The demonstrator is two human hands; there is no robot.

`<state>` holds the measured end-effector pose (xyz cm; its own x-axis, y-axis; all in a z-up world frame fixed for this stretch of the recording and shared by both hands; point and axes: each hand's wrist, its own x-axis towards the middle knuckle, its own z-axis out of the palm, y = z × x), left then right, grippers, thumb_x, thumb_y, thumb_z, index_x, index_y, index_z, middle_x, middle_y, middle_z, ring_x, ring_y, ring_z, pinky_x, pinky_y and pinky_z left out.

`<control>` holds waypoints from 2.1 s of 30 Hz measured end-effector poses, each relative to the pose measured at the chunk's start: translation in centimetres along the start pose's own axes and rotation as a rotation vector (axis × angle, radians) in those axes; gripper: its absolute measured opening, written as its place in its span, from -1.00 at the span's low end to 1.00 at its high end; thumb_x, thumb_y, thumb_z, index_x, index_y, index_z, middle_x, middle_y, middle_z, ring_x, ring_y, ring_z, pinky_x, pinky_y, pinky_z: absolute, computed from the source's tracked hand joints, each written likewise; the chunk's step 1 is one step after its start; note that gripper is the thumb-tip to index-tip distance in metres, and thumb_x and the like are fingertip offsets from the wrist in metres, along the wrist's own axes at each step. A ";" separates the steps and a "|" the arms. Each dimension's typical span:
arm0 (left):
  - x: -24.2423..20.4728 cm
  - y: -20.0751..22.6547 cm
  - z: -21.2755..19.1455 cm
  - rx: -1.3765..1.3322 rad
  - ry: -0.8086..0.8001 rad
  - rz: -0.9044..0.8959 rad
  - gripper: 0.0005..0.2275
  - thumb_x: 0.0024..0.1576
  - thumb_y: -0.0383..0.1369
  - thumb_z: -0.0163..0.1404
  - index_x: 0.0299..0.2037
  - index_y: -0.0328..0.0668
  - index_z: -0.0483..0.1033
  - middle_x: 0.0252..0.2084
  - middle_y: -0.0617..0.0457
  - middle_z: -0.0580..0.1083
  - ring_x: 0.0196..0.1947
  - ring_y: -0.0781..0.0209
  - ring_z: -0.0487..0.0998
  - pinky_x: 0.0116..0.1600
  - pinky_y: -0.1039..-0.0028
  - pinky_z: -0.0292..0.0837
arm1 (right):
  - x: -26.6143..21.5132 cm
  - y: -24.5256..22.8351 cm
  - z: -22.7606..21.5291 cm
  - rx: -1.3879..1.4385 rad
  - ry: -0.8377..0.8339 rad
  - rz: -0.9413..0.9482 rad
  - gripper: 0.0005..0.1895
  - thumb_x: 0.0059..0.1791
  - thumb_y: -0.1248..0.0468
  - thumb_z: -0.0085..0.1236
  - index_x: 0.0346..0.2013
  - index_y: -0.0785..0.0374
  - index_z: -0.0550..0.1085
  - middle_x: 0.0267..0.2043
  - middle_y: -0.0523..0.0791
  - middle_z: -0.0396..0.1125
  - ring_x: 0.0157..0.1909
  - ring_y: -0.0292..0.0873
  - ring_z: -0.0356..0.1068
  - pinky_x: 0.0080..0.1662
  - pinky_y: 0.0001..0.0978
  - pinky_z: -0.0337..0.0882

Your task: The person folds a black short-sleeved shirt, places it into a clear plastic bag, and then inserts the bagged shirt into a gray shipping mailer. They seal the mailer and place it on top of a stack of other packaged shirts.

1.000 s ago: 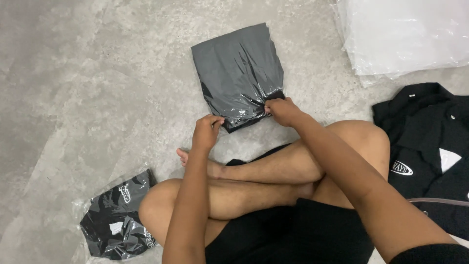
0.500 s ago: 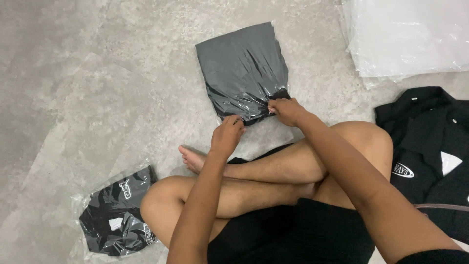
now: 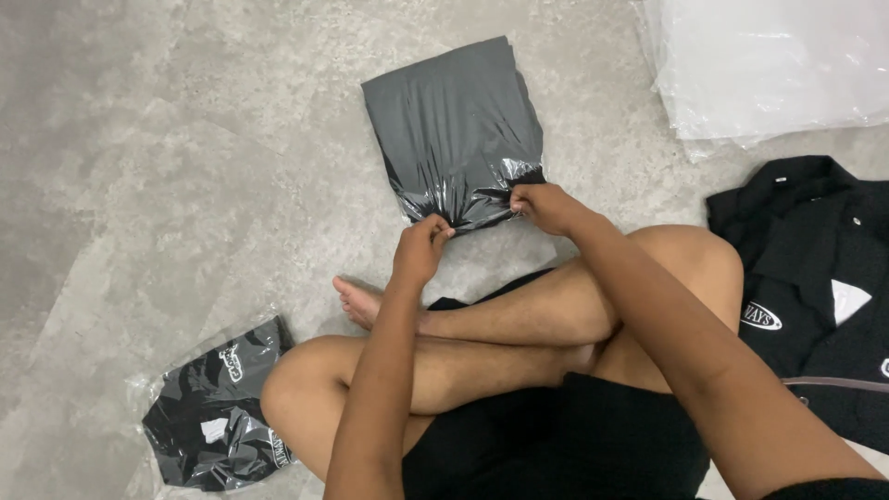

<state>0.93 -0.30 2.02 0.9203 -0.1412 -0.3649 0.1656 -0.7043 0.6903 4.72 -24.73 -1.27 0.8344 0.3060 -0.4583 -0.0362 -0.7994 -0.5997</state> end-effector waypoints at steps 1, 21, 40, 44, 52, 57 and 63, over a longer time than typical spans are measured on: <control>0.7 -0.8 0.5 0.000 0.003 0.000 -0.91 0.11 -0.28 -0.05 -0.37 -0.04 0.42 -0.44 0.05 0.49 -0.27 0.15 0.48 -0.14 0.43 0.37 | 0.2 0.0 -0.1 -0.001 0.001 -0.002 -0.78 0.01 0.12 -0.17 -0.34 0.14 0.41 -0.33 0.01 0.39 -0.11 0.13 0.35 0.01 -0.04 0.30; 1.8 -0.7 0.7 -0.053 0.004 -0.082 -0.93 0.05 -0.34 0.01 -0.39 -0.11 0.50 -0.46 0.10 0.49 -0.30 0.20 0.38 -0.14 0.48 0.32 | -1.4 -2.4 -3.1 0.027 -0.120 -0.027 -0.83 -0.22 0.25 0.22 -0.38 0.23 0.52 -0.44 -0.01 0.44 -0.24 0.06 0.43 -0.10 -0.13 0.35; 2.1 -1.3 -0.4 -0.077 -0.009 -0.109 -0.95 0.05 -0.42 0.01 -0.38 -0.19 0.52 -0.46 -0.01 0.50 -0.38 0.17 0.48 -0.25 0.45 0.36 | -3.5 -3.1 -2.7 -0.383 -0.049 -0.088 -0.69 -0.37 0.07 0.36 -0.40 0.02 0.52 -0.38 -0.26 0.42 -0.19 -0.18 0.39 -0.03 -0.33 0.19; 2.2 -1.6 -0.2 -0.083 -0.003 -0.108 -0.95 0.04 -0.41 0.02 -0.40 -0.17 0.52 -0.47 0.01 0.49 -0.35 0.15 0.45 -0.23 0.47 0.33 | -3.8 -3.1 -2.8 -0.507 -0.028 -0.108 -0.86 -0.18 0.14 0.18 -0.38 0.06 0.52 -0.38 -0.22 0.42 -0.20 -0.18 0.37 -0.02 -0.31 0.13; 2.1 -1.8 -0.2 -0.095 0.000 -0.108 -0.94 0.05 -0.40 0.02 -0.38 -0.18 0.52 -0.45 0.00 0.49 -0.33 0.17 0.43 -0.20 0.46 0.33 | -3.8 -3.3 -3.6 -0.340 0.050 -0.114 -0.87 -0.07 0.17 0.03 -0.36 0.08 0.51 -0.34 -0.17 0.45 -0.21 -0.13 0.42 0.03 -0.27 0.14; 2.3 -2.0 -0.3 -0.110 -0.030 -0.073 -0.95 0.05 -0.42 0.01 -0.38 -0.19 0.52 -0.47 0.00 0.50 -0.34 0.16 0.44 -0.21 0.45 0.32 | -4.4 -3.9 -3.6 -0.437 0.142 -0.211 -0.90 -0.10 0.16 0.05 -0.40 0.04 0.51 -0.18 -0.22 0.36 -0.07 -0.16 0.30 0.05 -0.27 0.17; 1.9 -2.0 -0.6 -0.110 -0.040 -0.058 -0.96 0.04 -0.43 0.02 -0.40 -0.19 0.52 -0.47 -0.02 0.51 -0.35 0.15 0.44 -0.20 0.43 0.32 | -2.6 -0.9 -2.6 -0.210 0.147 -0.182 -0.84 -0.08 0.13 0.05 -0.45 0.12 0.48 -0.34 -0.13 0.37 -0.15 -0.07 0.34 -0.03 -0.23 0.26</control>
<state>2.55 1.25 0.28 0.8936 -0.1310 -0.4294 0.2585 -0.6319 0.7307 3.96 -26.13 2.16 0.8876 0.3887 -0.2470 0.2231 -0.8321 -0.5077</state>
